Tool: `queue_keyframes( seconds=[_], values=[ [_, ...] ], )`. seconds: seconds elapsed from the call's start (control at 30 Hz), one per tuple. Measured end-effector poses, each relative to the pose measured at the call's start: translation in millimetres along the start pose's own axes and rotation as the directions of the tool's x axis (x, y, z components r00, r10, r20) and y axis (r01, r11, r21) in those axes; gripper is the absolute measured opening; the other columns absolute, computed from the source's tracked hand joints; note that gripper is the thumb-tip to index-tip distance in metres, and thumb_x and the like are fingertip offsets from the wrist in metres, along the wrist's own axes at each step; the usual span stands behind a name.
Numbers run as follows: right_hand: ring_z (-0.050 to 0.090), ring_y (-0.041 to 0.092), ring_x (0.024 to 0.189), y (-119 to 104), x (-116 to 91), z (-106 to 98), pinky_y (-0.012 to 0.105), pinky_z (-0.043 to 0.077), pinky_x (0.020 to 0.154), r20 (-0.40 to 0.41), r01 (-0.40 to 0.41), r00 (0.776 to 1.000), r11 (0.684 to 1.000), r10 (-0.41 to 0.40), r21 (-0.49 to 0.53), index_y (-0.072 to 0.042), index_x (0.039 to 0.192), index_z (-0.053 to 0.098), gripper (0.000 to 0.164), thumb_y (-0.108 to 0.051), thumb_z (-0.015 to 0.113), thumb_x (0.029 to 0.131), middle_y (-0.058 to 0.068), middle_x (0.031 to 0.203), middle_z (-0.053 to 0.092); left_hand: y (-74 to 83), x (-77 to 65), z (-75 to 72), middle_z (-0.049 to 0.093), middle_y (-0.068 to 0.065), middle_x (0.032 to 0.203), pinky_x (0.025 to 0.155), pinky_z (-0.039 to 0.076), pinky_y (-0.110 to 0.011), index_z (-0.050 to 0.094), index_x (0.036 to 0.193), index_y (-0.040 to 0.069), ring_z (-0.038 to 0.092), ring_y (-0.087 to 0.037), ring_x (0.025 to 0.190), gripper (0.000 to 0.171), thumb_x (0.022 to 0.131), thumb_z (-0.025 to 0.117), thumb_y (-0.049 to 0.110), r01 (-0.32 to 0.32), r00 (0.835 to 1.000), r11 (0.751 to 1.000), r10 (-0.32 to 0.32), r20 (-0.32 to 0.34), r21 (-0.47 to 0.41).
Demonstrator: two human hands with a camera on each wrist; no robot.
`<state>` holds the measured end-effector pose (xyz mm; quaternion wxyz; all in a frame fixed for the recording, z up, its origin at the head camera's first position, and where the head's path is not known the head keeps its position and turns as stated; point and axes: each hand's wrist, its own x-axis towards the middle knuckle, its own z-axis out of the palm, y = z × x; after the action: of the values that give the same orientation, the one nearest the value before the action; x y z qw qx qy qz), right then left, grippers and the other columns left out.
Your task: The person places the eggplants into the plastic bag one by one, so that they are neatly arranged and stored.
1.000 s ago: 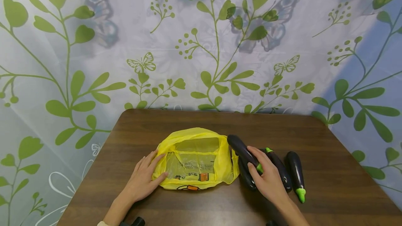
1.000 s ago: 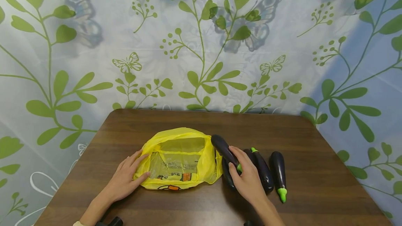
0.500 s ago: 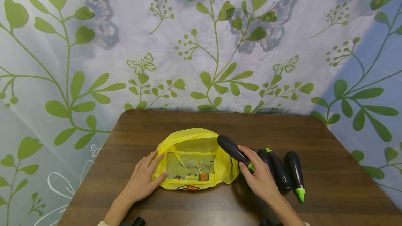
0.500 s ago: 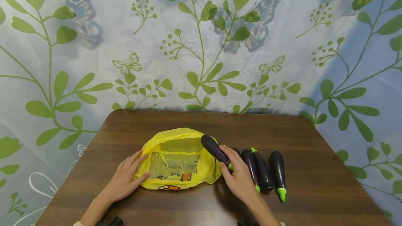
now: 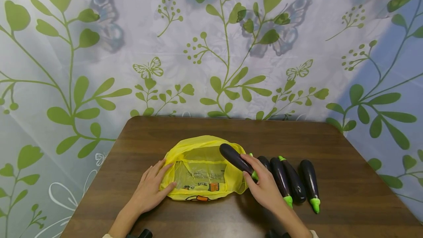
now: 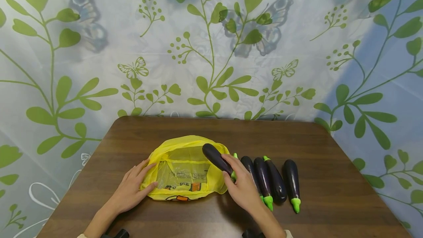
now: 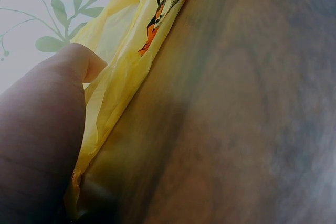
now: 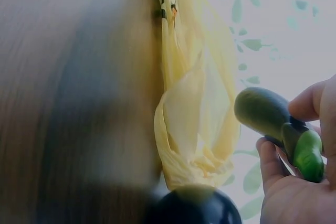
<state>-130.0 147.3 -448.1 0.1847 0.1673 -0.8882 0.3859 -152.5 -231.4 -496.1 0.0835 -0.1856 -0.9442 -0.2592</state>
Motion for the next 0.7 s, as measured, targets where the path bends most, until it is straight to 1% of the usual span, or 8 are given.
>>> queue_keyframes(
  seconds=[0.1, 0.3, 0.4, 0.5, 0.7],
  values=[
    [0.054, 0.033, 0.138, -1, 1, 4, 0.06, 0.05, 0.103, 0.009, -0.001, 1.0, 1.0, 0.001, 0.013, -0.023, 0.147, 0.058, 0.057, -0.004, 0.072, 0.095, 0.002, 0.148, 0.058, -0.1, 0.1, 0.1, 0.038, -0.017, 0.163, 0.12, 0.023, -0.065, 0.051, 0.152, 0.015, 0.037, -0.042, 0.148, 0.065, 0.099, 0.066, 0.049, 0.0, 1.0, 1.0, 0.0, 0.0, -0.001],
    [0.06, 0.025, 0.131, -6, 2, 10, 0.052, 0.056, 0.098, 0.03, 0.004, 1.0, 1.0, -0.004, 0.013, -0.022, 0.147, 0.058, 0.057, -0.005, 0.073, 0.095, 0.002, 0.146, 0.059, -0.5, 0.2, 0.1, 0.038, -0.017, 0.163, 0.12, 0.023, -0.066, 0.051, 0.153, 0.016, 0.037, -0.042, 0.148, 0.065, 0.099, 0.065, 0.05, 0.002, 1.0, 1.0, -0.002, 0.005, 0.001],
    [0.06, 0.025, 0.132, -8, 2, 14, 0.047, 0.057, 0.098, 0.046, -0.004, 0.999, 1.0, 0.003, 0.021, -0.024, 0.147, 0.057, 0.057, -0.005, 0.072, 0.095, 0.003, 0.147, 0.059, -0.6, 0.2, 0.3, 0.038, -0.017, 0.163, 0.12, 0.023, -0.066, 0.051, 0.153, 0.016, 0.037, -0.042, 0.148, 0.065, 0.099, 0.065, 0.05, 0.002, 1.0, 1.0, -0.003, 0.007, 0.002],
    [0.06, 0.025, 0.132, -10, 3, 18, 0.045, 0.057, 0.098, 0.056, -0.003, 0.998, 0.999, 0.001, 0.042, -0.023, 0.147, 0.057, 0.056, -0.005, 0.072, 0.095, 0.002, 0.147, 0.058, -0.6, 0.1, 0.4, 0.039, -0.017, 0.163, 0.12, 0.023, -0.066, 0.051, 0.152, 0.016, 0.038, -0.042, 0.148, 0.065, 0.099, 0.065, 0.05, 0.003, 1.0, 1.0, -0.003, 0.007, 0.004],
    [0.06, 0.022, 0.131, -12, 4, 26, 0.045, 0.056, 0.1, 0.055, 0.03, 0.998, 0.998, -0.033, 0.058, -0.02, 0.146, 0.059, 0.055, -0.005, 0.072, 0.095, 0.0, 0.146, 0.059, 0.1, 0.0, -0.3, 0.04, -0.018, 0.162, 0.12, 0.023, -0.065, 0.052, 0.152, 0.015, 0.039, -0.043, 0.147, 0.065, 0.099, 0.066, 0.049, 0.0, 1.0, 1.0, 0.0, 0.003, 0.005]
  ],
)
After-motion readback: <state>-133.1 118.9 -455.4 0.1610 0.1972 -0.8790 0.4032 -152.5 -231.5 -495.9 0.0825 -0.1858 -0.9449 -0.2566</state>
